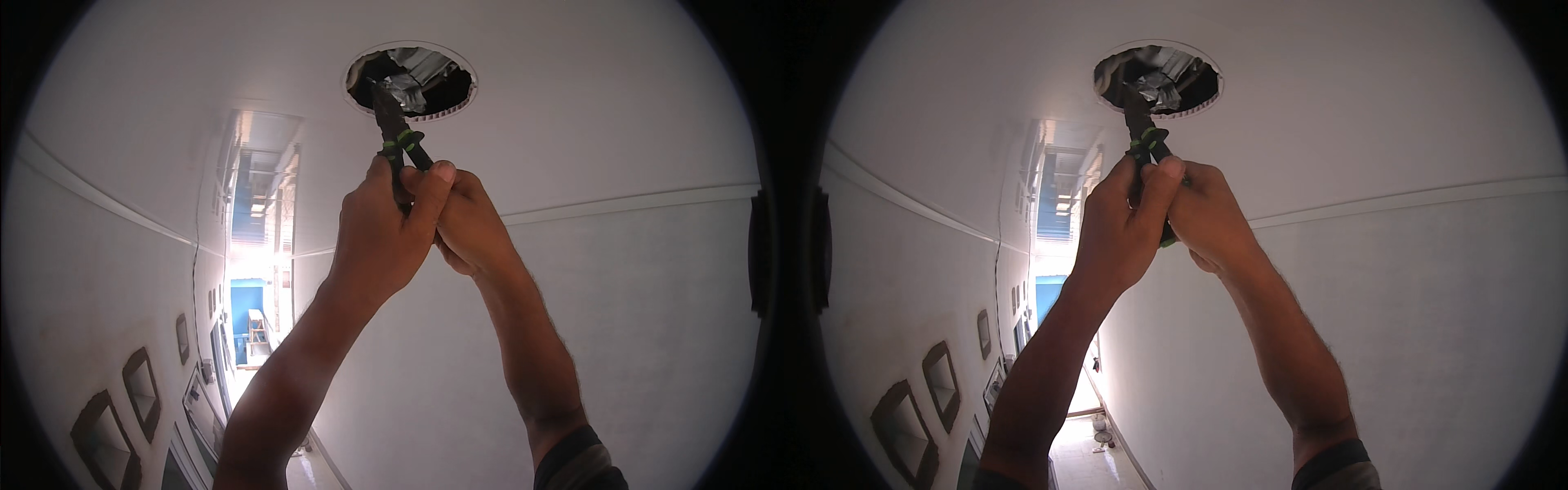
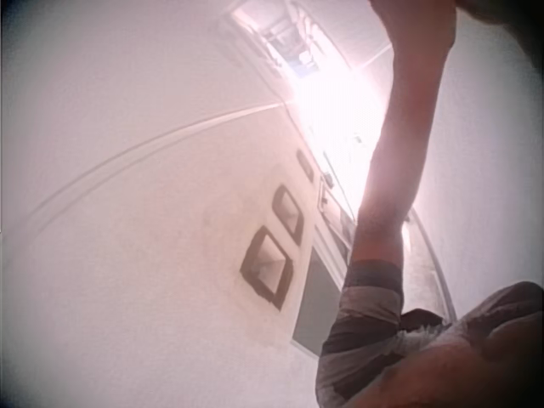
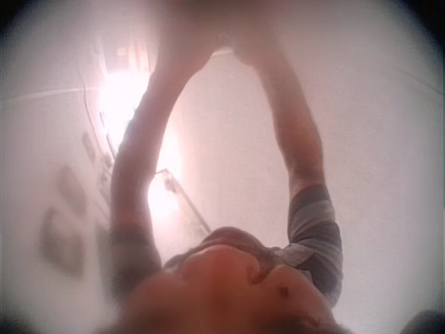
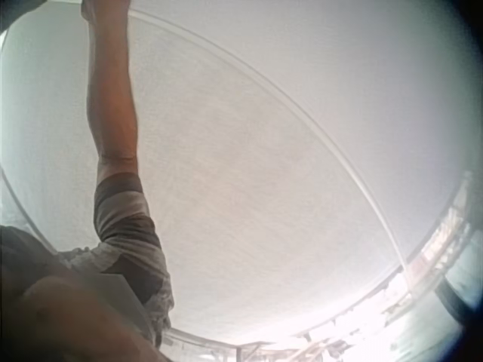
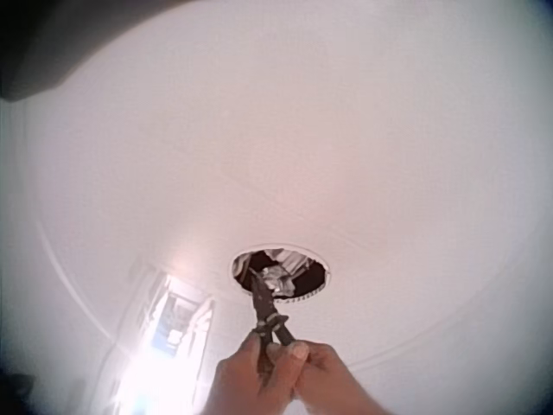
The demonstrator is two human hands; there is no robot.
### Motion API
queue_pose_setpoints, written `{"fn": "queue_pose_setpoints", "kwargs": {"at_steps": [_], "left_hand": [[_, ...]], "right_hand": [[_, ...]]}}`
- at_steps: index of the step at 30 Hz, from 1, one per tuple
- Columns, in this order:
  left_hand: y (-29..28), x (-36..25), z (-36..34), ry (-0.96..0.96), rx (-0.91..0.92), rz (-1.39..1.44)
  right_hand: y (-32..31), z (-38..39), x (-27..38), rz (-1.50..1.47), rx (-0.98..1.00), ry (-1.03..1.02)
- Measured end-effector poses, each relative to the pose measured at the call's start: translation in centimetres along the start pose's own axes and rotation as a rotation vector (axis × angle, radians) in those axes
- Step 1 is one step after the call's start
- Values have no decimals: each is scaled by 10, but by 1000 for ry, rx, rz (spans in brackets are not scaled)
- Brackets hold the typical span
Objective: The person uses pliers to adjust wires and a metal fixture inside a ceiling cutout, then places a white circular light cover over the opening. The person works from a ladder in a narrow corridor.
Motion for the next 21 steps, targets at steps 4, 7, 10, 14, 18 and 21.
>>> {"fn": "queue_pose_setpoints", "kwargs": {"at_steps": [4,7,10,14,18,21], "left_hand": [[-1,-3,4,-3,33,-12],[-4,0,8,-37,64,-34],[-5,4,7,-3,78,-46],[-3,5,4,-50,86,5],[-2,7,0,-5,50,26],[-3,-3,0,-62,83,-21]], "right_hand": [[4,2,-9,-134,-6,35],[9,11,-11,-166,-10,77],[13,19,-5,-142,-50,86],[9,17,2,-77,-18,87],[10,14,5,-79,-7,72],[9,10,4,-75,-36,58]]}}
Point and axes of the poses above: each hand's wrist, its own z-axis away from the middle knuckle, its own y-axis out of the palm, x = y × z, the point moved 2 cm from there along -z, towards the middle knuckle, and after that the axes turned 4 degrees about z, right-handed, at the moved point
